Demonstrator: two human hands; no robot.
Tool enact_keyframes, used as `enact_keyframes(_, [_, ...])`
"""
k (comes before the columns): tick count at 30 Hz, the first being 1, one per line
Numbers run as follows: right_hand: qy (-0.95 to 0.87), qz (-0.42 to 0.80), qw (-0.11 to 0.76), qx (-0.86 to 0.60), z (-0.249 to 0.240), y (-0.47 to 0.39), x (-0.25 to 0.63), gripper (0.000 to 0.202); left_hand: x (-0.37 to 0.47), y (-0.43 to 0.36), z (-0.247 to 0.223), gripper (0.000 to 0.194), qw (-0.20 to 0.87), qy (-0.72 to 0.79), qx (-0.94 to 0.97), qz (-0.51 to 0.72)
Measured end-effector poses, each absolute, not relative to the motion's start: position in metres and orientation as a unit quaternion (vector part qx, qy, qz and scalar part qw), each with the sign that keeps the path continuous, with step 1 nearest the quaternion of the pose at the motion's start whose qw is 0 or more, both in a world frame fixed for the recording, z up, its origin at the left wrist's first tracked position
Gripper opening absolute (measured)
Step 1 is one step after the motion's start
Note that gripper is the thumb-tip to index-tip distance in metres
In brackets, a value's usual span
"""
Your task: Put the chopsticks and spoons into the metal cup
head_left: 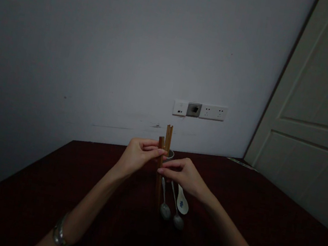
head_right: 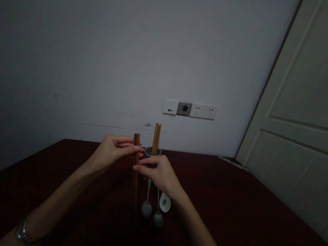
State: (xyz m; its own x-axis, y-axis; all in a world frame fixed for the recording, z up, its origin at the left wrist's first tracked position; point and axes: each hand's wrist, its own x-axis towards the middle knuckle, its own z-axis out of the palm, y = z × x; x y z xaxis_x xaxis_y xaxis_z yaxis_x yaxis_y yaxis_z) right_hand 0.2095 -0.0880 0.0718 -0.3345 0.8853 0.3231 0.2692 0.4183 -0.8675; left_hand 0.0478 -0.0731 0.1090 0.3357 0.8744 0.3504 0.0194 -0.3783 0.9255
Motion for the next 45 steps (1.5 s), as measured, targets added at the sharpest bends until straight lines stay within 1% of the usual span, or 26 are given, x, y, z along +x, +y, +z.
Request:
enact_keyframes(6, [-0.707,0.367,0.452,-0.402,0.064,-0.083,0.204,0.026,0.049,-0.069,0.106,0.020,0.471,0.330,0.658,0.487])
enact_keyframes(13, [-0.705,0.363,0.453,-0.408,0.058,-0.080,0.201,0.023,0.046,-0.062,0.101,0.021,0.493,0.316,0.673,0.452])
enact_keyframes(15, [-0.705,0.362,0.451,-0.410,0.057,-0.078,0.201,0.023,0.043,-0.057,0.100,0.027,0.502,0.303,0.677,0.445])
enact_keyframes(19, [-0.709,0.351,0.445,-0.420,0.064,-0.068,0.208,0.025,0.035,-0.042,0.098,0.052,0.521,0.273,0.660,0.467])
enact_keyframes(21, [-0.713,0.318,0.452,-0.431,0.076,-0.058,0.215,0.025,0.029,-0.028,0.095,0.054,0.522,0.271,0.642,0.492])
enact_keyframes(25, [-0.690,0.252,0.515,-0.442,0.110,-0.025,0.232,0.023,0.011,0.018,0.065,0.044,0.525,0.333,0.569,0.538])
enact_keyframes(28, [-0.661,0.211,0.563,-0.449,0.132,0.006,0.242,0.022,-0.004,0.055,0.026,0.034,0.549,0.389,0.515,0.531])
enact_keyframes(31, [-0.638,0.169,0.592,-0.463,0.140,0.034,0.250,0.023,-0.016,0.079,-0.012,0.027,0.556,0.429,0.483,0.523])
enact_keyframes(34, [-0.631,0.137,0.595,-0.479,0.134,0.057,0.255,0.024,-0.022,0.087,-0.037,0.024,0.554,0.459,0.461,0.519])
enact_keyframes(37, [-0.623,0.120,0.589,-0.501,0.117,0.074,0.257,0.025,-0.023,0.089,-0.053,0.023,0.556,0.473,0.462,0.503])
enact_keyframes(45, [-0.610,0.097,0.582,-0.529,0.070,0.098,0.258,0.029,-0.021,0.092,-0.075,0.016,0.494,0.495,0.506,0.505])
